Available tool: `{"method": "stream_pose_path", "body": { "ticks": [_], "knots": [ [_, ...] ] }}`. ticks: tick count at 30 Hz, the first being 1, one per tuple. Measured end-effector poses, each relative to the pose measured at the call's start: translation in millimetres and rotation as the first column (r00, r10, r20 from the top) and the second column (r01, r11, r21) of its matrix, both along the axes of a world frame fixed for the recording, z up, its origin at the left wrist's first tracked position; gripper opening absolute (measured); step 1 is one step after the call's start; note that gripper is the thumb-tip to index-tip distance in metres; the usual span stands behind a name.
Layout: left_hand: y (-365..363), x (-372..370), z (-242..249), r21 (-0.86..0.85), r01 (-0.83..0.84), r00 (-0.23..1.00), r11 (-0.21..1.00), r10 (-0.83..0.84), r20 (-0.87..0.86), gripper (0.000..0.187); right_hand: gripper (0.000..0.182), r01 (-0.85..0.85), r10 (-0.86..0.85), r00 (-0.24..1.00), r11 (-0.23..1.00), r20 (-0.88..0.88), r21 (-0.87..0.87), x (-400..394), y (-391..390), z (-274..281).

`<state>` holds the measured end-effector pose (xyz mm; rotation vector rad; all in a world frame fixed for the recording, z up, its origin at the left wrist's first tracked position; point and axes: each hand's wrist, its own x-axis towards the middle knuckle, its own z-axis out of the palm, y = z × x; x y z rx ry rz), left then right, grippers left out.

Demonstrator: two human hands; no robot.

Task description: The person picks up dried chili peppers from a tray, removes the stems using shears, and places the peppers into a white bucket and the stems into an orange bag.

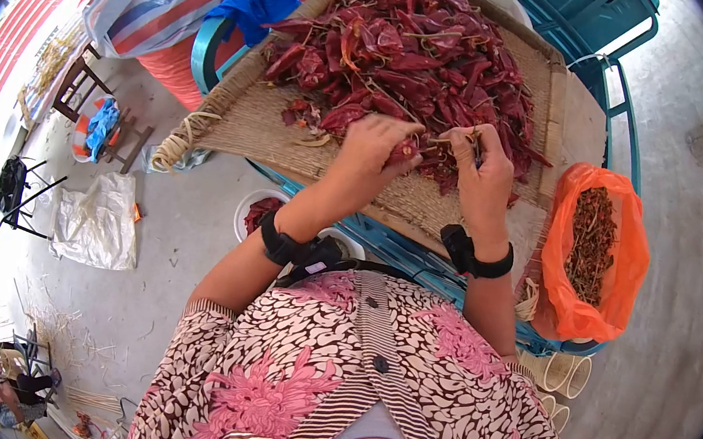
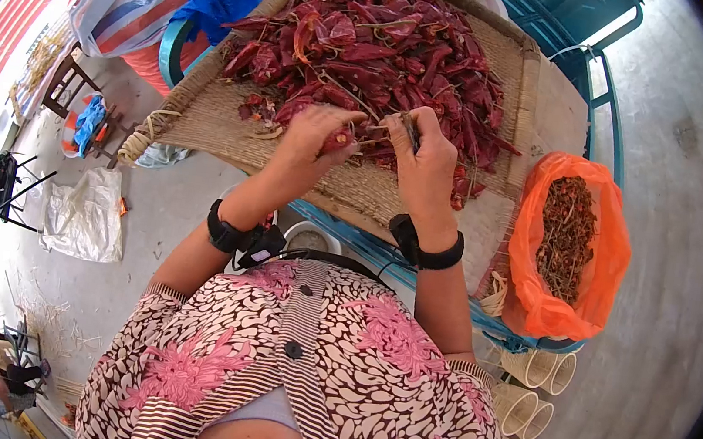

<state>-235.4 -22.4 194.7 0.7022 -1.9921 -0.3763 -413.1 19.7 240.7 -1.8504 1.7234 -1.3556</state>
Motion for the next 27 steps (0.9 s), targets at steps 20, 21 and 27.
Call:
{"method": "stream_pose_path", "body": {
  "ticks": [20, 21, 27],
  "knots": [
    [9.6, -7.7, -11.8, 0.635, 0.346, 0.924, 0.691, -0.133, -0.359, 0.028, 0.012, -0.109, 0.095, 0.954, 0.993, 0.284, 0.035, 31.1, 0.4, -12.5],
    [6.7, -6.8, -11.6, 0.660, 0.524, 0.834, 0.539, -0.165, -0.527, 0.027, 0.012, -0.110, 0.100, 0.956, 0.994, 0.275, 0.022, 32.5, 1.2, -11.1],
    [6.6, -10.7, -14.5, 0.628, 0.455, 0.848, 0.632, -0.092, -0.522, 0.021, 0.013, -0.075, 0.084, 0.985, 0.995, 0.151, -0.063, 42.0, 4.4, -8.8]
  ]
}}
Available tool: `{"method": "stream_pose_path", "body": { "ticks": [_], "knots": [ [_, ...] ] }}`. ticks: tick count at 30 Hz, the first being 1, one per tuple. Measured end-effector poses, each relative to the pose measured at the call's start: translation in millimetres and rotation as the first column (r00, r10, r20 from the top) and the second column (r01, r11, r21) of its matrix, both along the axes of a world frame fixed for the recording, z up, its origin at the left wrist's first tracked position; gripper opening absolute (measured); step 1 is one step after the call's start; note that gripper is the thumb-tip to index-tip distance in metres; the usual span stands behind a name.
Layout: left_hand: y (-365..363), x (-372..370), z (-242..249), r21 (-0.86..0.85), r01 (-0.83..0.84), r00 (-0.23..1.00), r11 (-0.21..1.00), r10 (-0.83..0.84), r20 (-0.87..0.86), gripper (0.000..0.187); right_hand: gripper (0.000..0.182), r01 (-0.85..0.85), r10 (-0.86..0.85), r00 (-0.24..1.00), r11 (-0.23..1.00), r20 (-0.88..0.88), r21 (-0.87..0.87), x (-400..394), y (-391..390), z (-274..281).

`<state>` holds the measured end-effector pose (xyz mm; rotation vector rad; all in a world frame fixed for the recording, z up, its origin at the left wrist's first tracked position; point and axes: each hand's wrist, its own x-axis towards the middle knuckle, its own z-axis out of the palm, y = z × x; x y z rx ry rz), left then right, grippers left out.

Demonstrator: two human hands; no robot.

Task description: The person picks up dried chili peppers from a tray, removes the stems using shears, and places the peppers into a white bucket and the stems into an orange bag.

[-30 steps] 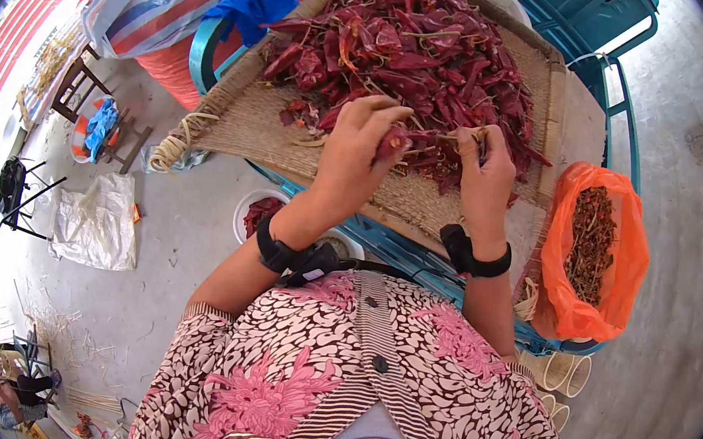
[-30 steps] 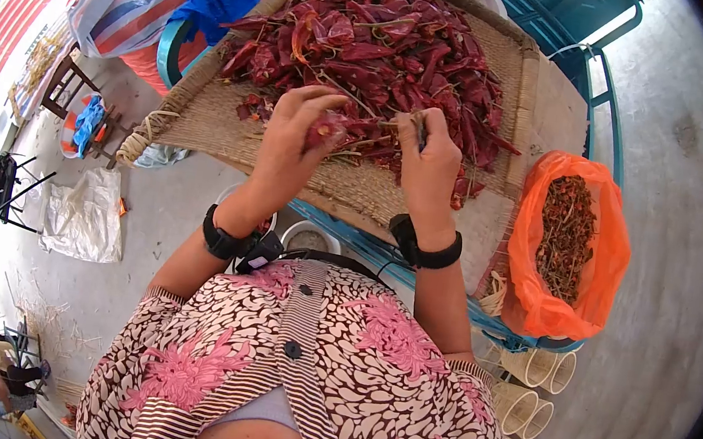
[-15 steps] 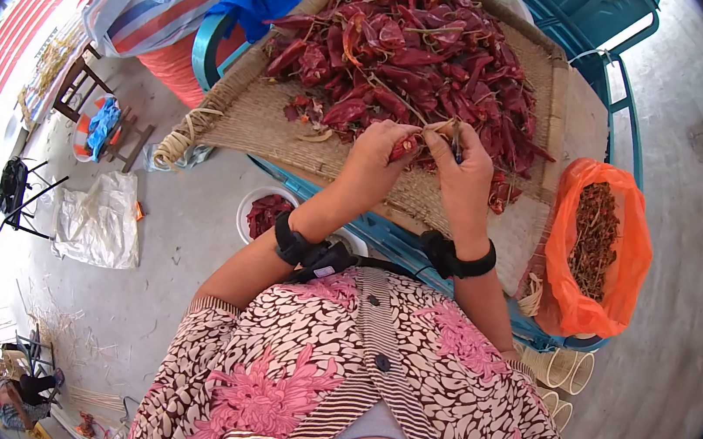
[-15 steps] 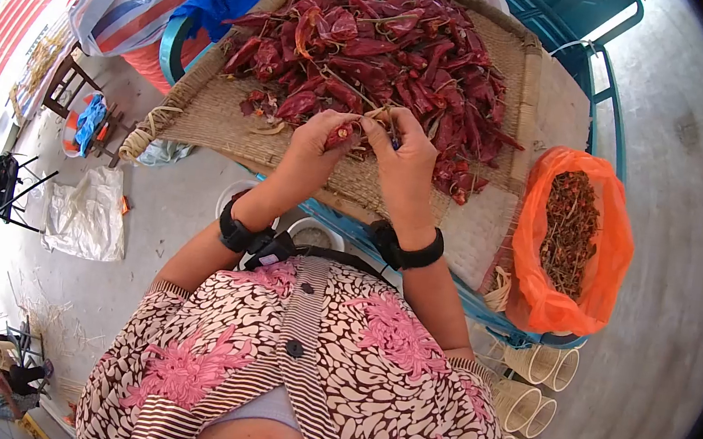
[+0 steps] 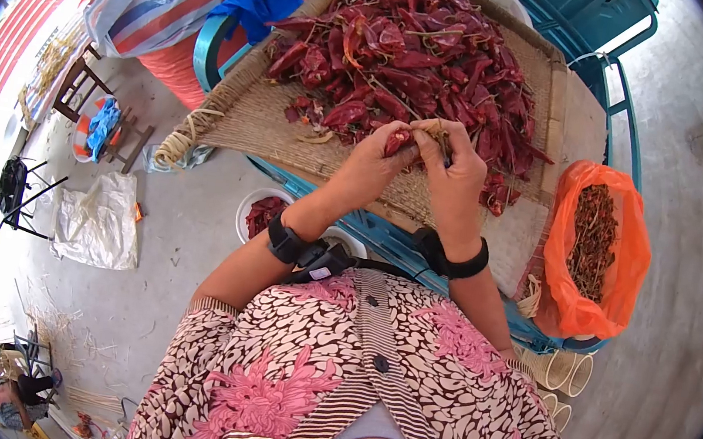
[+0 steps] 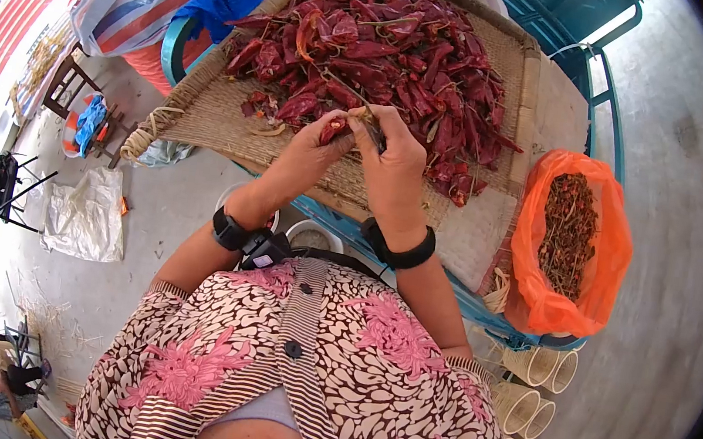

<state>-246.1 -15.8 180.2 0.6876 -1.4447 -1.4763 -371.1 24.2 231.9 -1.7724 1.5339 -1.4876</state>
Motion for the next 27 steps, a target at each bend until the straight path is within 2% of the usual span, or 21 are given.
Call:
{"method": "stream_pose_path", "body": {
  "ticks": [3, 6, 8, 9, 11, 13, 15, 18, 20, 23, 24, 26, 27],
  "knots": [
    [6.0, -3.1, 3.4, -0.102, -0.069, 0.997, 0.992, 0.065, -0.041, 0.021, 0.014, 0.080, -0.080, 0.997, 0.996, -0.018, -0.030, 1.6, -0.4, -0.6],
    [9.1, 4.3, 15.9, -0.008, 0.028, 0.999, 1.000, -0.028, -0.044, 0.020, 0.013, 0.128, -0.126, 0.990, 0.991, 0.060, -0.029, 3.5, 0.1, -1.3],
    [9.8, 4.1, 17.4, -0.108, -0.022, 0.996, 0.994, 0.031, 0.085, 0.018, 0.012, 0.140, -0.135, 0.985, 0.989, 0.111, -0.038, 5.0, 0.9, 0.2],
    [10.5, 3.9, 17.6, -0.159, -0.042, 0.987, 0.986, 0.066, 0.146, 0.017, 0.012, 0.072, -0.085, 0.949, 0.996, 0.304, 0.051, 4.7, 2.7, 2.7],
    [11.3, 4.4, 18.4, -0.275, -0.060, 0.983, 0.960, 0.105, 0.150, 0.016, 0.011, -0.109, -0.034, 0.756, 0.978, 0.654, 0.177, 3.1, 6.2, 8.7],
    [10.4, 6.0, 18.7, -0.407, -0.073, 0.978, 0.910, 0.146, 0.151, 0.017, 0.010, -0.208, -0.008, 0.657, 0.959, 0.754, 0.191, 0.0, 3.9, 5.2],
    [7.9, 10.2, 17.3, -0.545, -0.076, 0.971, 0.835, 0.187, 0.149, 0.020, 0.009, -0.305, -0.024, 0.531, 0.927, 0.847, 0.217, -4.5, 1.8, 0.9],
    [0.7, 13.7, 11.6, -0.648, 0.011, 0.964, 0.761, 0.163, 0.208, 0.026, 0.008, -0.482, -0.120, 0.302, 0.837, 0.946, 0.260, -16.9, -4.1, -7.0],
    [-0.2, 13.7, 8.4, -0.681, -0.026, 0.966, 0.732, 0.194, 0.172, 0.027, 0.008, -0.623, -0.216, 0.145, 0.738, 0.966, 0.259, -29.0, -8.6, -17.2],
    [-3.6, 13.5, 6.7, -0.667, -0.059, 0.982, 0.743, 0.165, 0.096, 0.024, 0.009, -0.655, -0.243, 0.010, 0.731, 0.970, 0.190, -25.4, -7.2, -9.3],
    [-4.2, 13.4, 6.9, -0.651, -0.064, 0.988, 0.756, 0.142, 0.067, 0.023, 0.009, -0.512, -0.172, 0.188, 0.823, 0.967, 0.246, -20.2, -4.0, -6.4],
    [-0.8, 13.9, 11.5, -0.413, 0.063, 0.965, 0.908, 0.051, 0.259, 0.018, 0.009, -0.187, -0.100, 0.541, 0.954, 0.835, 0.236, -8.0, 1.9, 1.6],
    [2.1, 14.8, 12.8, -0.273, 0.110, 0.940, 0.956, -0.011, 0.341, 0.017, 0.009, -0.053, -0.098, 0.651, 0.983, 0.753, 0.174, -8.6, 1.7, 6.9]
  ]
}}
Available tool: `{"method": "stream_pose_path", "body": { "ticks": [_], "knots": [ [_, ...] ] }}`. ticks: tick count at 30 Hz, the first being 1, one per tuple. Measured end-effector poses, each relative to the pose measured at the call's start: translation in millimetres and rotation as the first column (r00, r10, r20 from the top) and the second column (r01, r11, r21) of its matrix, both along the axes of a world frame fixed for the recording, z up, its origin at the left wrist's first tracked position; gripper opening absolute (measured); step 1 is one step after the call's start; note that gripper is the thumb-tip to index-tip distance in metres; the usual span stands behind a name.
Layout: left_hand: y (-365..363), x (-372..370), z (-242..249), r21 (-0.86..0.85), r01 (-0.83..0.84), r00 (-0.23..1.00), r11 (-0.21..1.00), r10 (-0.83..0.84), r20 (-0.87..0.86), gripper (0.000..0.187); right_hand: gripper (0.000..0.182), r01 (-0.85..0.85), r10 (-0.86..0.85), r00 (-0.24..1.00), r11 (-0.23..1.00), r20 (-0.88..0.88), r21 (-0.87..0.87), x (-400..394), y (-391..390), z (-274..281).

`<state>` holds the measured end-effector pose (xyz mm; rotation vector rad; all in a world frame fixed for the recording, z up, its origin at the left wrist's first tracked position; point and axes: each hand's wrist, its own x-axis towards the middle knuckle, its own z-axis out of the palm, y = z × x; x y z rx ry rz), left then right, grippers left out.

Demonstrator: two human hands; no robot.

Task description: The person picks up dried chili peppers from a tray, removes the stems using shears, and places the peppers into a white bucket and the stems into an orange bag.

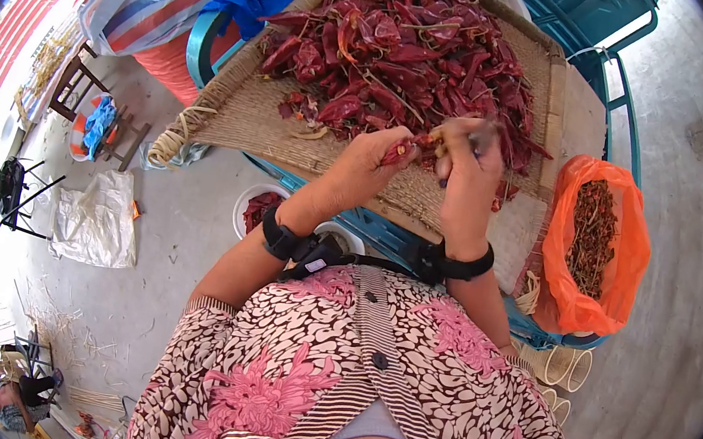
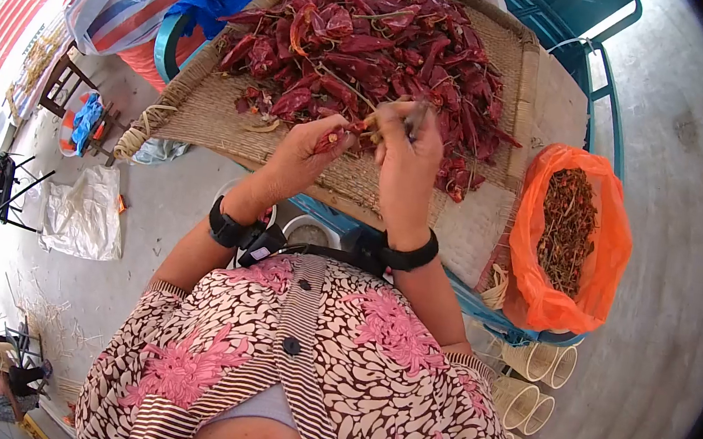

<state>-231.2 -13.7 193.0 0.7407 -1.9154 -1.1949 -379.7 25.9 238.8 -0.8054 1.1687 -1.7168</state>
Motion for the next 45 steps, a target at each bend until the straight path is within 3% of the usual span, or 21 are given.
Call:
{"method": "stream_pose_path", "body": {
  "ticks": [2, 6, 8, 10, 11, 12, 14, 17, 21, 22, 24, 27, 30, 33, 36, 39, 40, 41, 42, 43, 45],
  "knots": [
    [5.3, 2.8, -10.5, 0.080, 0.033, 0.996, 0.996, -0.026, -0.090, 0.017, 0.010, 0.181, -0.231, 0.932, 0.964, -0.279, -0.192, -9.1, 0.4, 12.2],
    [11.6, 13.3, -6.3, 0.285, 0.132, 0.972, 0.950, -0.068, -0.223, 0.020, 0.014, 0.215, -0.218, 0.970, 0.976, -0.109, -0.039, -76.6, -2.0, 29.9],
    [13.1, 14.6, 1.0, 0.239, 0.139, 0.957, 0.961, -0.069, -0.281, 0.023, 0.011, 0.338, -0.356, 0.906, 0.934, -0.227, -0.113, -98.4, 11.2, 33.9],
    [15.1, 18.7, 5.4, 0.205, 0.139, 0.951, 0.969, -0.072, -0.301, 0.026, 0.012, 0.549, -0.588, 0.709, 0.807, -0.390, -0.219, -119.4, 26.3, 39.0],
    [15.9, 21.7, 6.4, 0.196, 0.139, 0.953, 0.971, -0.077, -0.294, 0.028, 0.014, 0.608, -0.635, 0.527, 0.746, -0.565, -0.271, -138.6, 36.5, 40.2],
    [16.3, 23.9, 6.4, 0.187, 0.140, 0.955, 0.972, -0.083, -0.285, 0.030, 0.017, 0.647, -0.642, 0.310, 0.683, -0.701, -0.339, -158.6, 46.2, 41.3],
    [16.3, 26.6, 4.3, 0.183, 0.123, 0.950, 0.975, -0.063, -0.307, 0.031, 0.031, 0.805, -0.621, 0.103, 0.512, -0.777, -0.302, -183.2, 59.9, 46.9],
    [22.0, 33.6, 4.8, 0.275, 0.147, 0.945, 0.950, -0.053, -0.322, 0.031, 0.038, 0.819, -0.120, -0.355, 0.438, -0.927, -0.371, -248.2, 82.1, 19.2],
    [28.3, 62.6, 6.8, 0.255, 0.168, 0.985, 0.952, -0.154, -0.073, 0.028, 0.038, 0.810, -0.413, -0.150, 0.470, -0.899, -0.351, -204.6, 77.8, 27.6],
    [28.9, 72.3, 3.5, 0.290, 0.188, 0.980, 0.938, -0.199, 0.009, 0.026, 0.031, 0.741, -0.522, 0.005, 0.575, -0.853, -0.347, -202.0, 72.5, 22.6],
    [29.1, 93.6, -11.2, 0.361, 0.214, 0.942, 0.908, -0.290, 0.170, 0.023, 0.025, 0.592, -0.390, 0.222, 0.782, -0.894, -0.195, -173.8, 62.5, 25.7],
    [32.8, 118.9, -55.0, 0.569, 0.179, 0.949, 0.803, -0.294, 0.117, 0.025, 0.024, 0.451, -0.095, 0.294, 0.891, -0.951, 0.051, -139.9, 39.5, 11.7],
    [36.3, 139.6, -88.7, 0.345, 0.021, 0.792, 0.938, -0.226, 0.567, 0.029, 0.030, 0.359, 0.120, 0.217, 0.913, -0.969, 0.194, -130.5, 11.3, -21.9],
    [34.6, 170.9, -176.7, 0.262, -0.122, 0.838, 0.957, -0.042, 0.544, 0.031, 0.036, 0.423, 0.312, 0.106, 0.845, -0.944, 0.326, -112.6, -8.5, -30.4],
    [27.5, 185.7, -230.8, 0.127, -0.287, 0.654, 0.949, 0.097, 0.750, 0.030, 0.042, 0.449, 0.384, 0.078, 0.810, -0.920, 0.376, -113.3, -20.3, -45.8],
    [19.0, 198.3, -286.5, 0.053, -0.375, 0.576, 0.925, 0.188, 0.796, 0.033, 0.045, 0.451, 0.410, 0.041, 0.806, -0.911, 0.383, -112.2, -20.9, -51.0],
    [17.1, 203.9, -303.1, 0.099, -0.412, 0.620, 0.906, 0.199, 0.759, 0.036, 0.044, 0.450, 0.411, 0.057, 0.803, -0.910, 0.391, -110.9, -20.7, -45.7],
    [15.4, 206.7, -302.9, 0.134, -0.396, 0.593, 0.908, 0.142, 0.793, 0.043, 0.043, 0.449, 0.416, 0.074, 0.798, -0.906, 0.403, -109.7, -18.7, -42.0],
    [16.3, 203.1, -288.5, 0.061, -0.349, 0.497, 0.935, 0.129, 0.858, 0.060, 0.038, 0.472, 0.403, 0.084, 0.789, -0.911, 0.393, -111.3, -17.3, -42.7],
    [21.3, 195.7, -274.1, 0.016, -0.448, 0.337, 0.894, 0.153, 0.929, 0.075, 0.034, 0.493, 0.392, 0.096, 0.780, -0.915, 0.386, -113.0, -16.8, -41.7],
    [20.3, 190.2, -264.2, 0.023, -0.407, 0.362, 0.913, 0.138, 0.922, 0.077, 0.029, 0.521, 0.351, 0.123, 0.774, -0.928, 0.361, -111.5, -7.7, -24.3]
  ]
}}
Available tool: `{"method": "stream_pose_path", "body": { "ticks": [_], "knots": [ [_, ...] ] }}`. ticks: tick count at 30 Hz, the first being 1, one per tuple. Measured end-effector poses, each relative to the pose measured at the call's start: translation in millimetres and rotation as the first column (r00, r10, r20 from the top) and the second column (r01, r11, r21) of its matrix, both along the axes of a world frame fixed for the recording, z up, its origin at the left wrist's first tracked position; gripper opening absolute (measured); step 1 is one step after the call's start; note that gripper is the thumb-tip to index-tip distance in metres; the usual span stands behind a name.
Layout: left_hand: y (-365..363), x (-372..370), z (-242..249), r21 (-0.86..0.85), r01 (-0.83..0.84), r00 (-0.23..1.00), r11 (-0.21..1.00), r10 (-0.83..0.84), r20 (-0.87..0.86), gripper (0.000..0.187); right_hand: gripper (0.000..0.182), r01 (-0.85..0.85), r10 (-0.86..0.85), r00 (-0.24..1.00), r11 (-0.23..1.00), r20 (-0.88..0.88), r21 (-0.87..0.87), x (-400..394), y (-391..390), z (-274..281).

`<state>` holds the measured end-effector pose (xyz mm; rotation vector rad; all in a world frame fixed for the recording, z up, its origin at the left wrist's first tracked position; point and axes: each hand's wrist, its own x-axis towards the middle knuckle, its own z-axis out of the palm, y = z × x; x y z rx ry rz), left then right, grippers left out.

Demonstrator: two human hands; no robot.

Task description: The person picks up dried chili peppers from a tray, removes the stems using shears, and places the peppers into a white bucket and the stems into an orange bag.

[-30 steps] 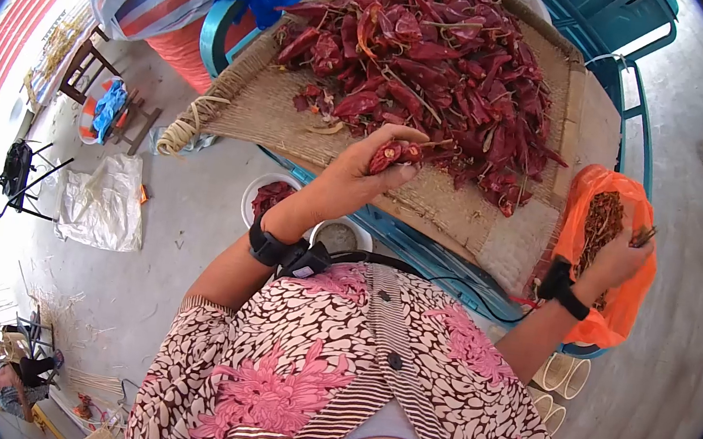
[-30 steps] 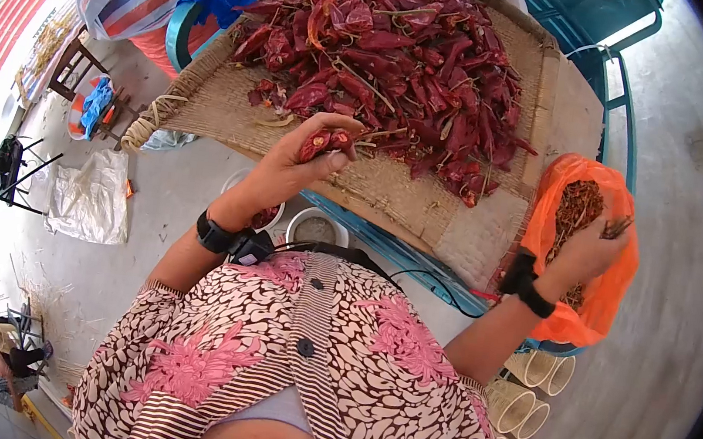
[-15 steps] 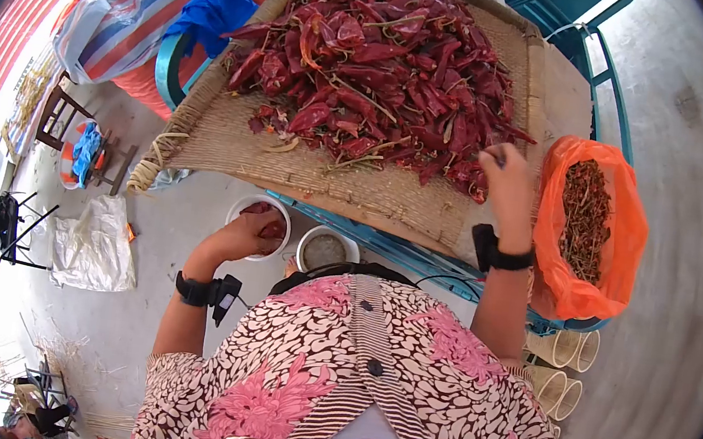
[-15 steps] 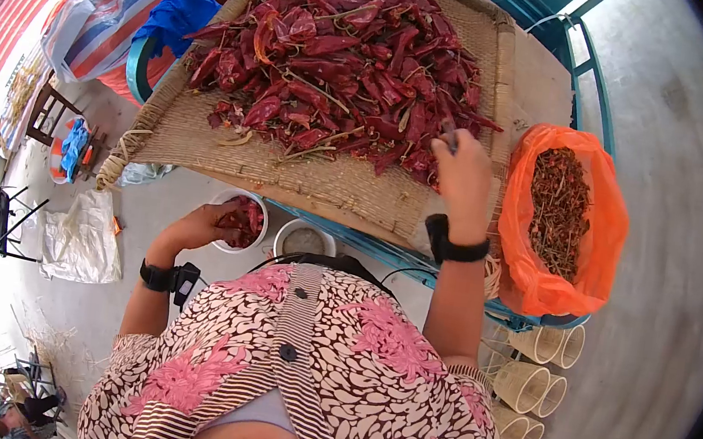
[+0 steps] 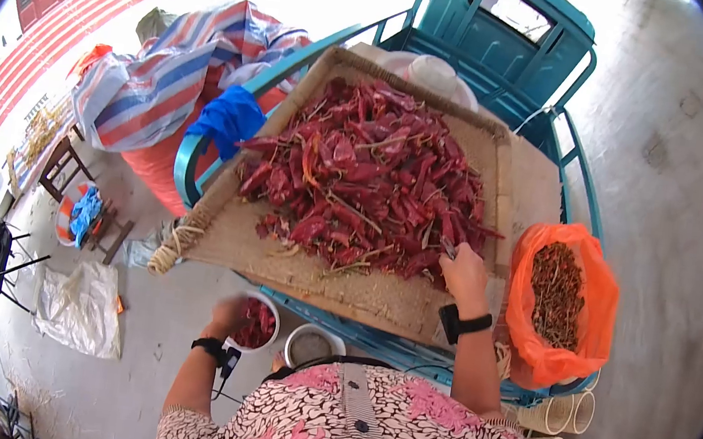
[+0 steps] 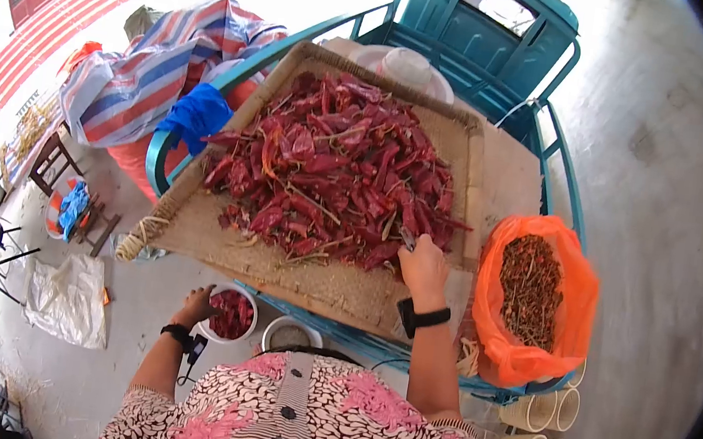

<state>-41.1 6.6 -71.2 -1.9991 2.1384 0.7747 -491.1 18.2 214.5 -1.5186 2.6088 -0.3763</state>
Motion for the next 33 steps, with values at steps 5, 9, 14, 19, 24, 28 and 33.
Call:
{"method": "stream_pose_path", "body": {
  "ticks": [5, 9, 14, 19, 24, 28, 33],
  "knots": [
    [4.7, -42.8, 93.1, 0.063, 0.606, 0.696, 0.793, -0.490, -0.525, 0.039, 0.019, -0.056, 0.023, 0.995, 0.937, -0.099, -0.344, -8.1, 18.7, 14.0],
    [14.6, -112.1, 256.0, -0.017, 0.672, 0.463, 0.740, -0.438, -0.771, 0.029, 0.019, -0.143, 0.149, 0.988, 0.858, -0.027, -0.493, -0.6, 19.4, 24.6],
    [-8.0, -181.1, 295.6, -0.817, 0.217, 0.513, 0.534, -0.774, -0.370, 0.041, 0.018, -0.338, 0.479, 0.867, 0.771, 0.141, -0.540, 34.8, 14.8, 32.1],
    [-24.0, -208.7, 275.5, -0.758, 0.312, 0.601, 0.573, -0.737, -0.310, 0.043, 0.019, -0.410, 0.599, 0.727, 0.771, 0.336, -0.487, 58.1, 22.9, 34.2],
    [-14.1, -218.9, 265.1, -0.589, 0.126, 0.367, 0.798, -0.589, -0.720, 0.033, 0.017, 0.066, 0.430, 0.220, 0.889, 0.876, -0.453, 65.0, 20.5, 18.1],
    [-20.1, -222.4, 262.4, -0.413, -0.009, 0.301, 0.911, -0.392, -0.870, 0.022, 0.016, 0.296, 0.403, -0.103, 0.885, 0.909, -0.359, 93.2, 18.5, 16.8],
    [-19.4, -215.8, 264.8, -0.599, -0.097, 0.503, 0.795, -0.480, -0.719, 0.015, 0.013, -0.098, 0.625, 0.617, 0.664, 0.479, -0.741, 105.9, 7.8, 14.2]
  ]
}}
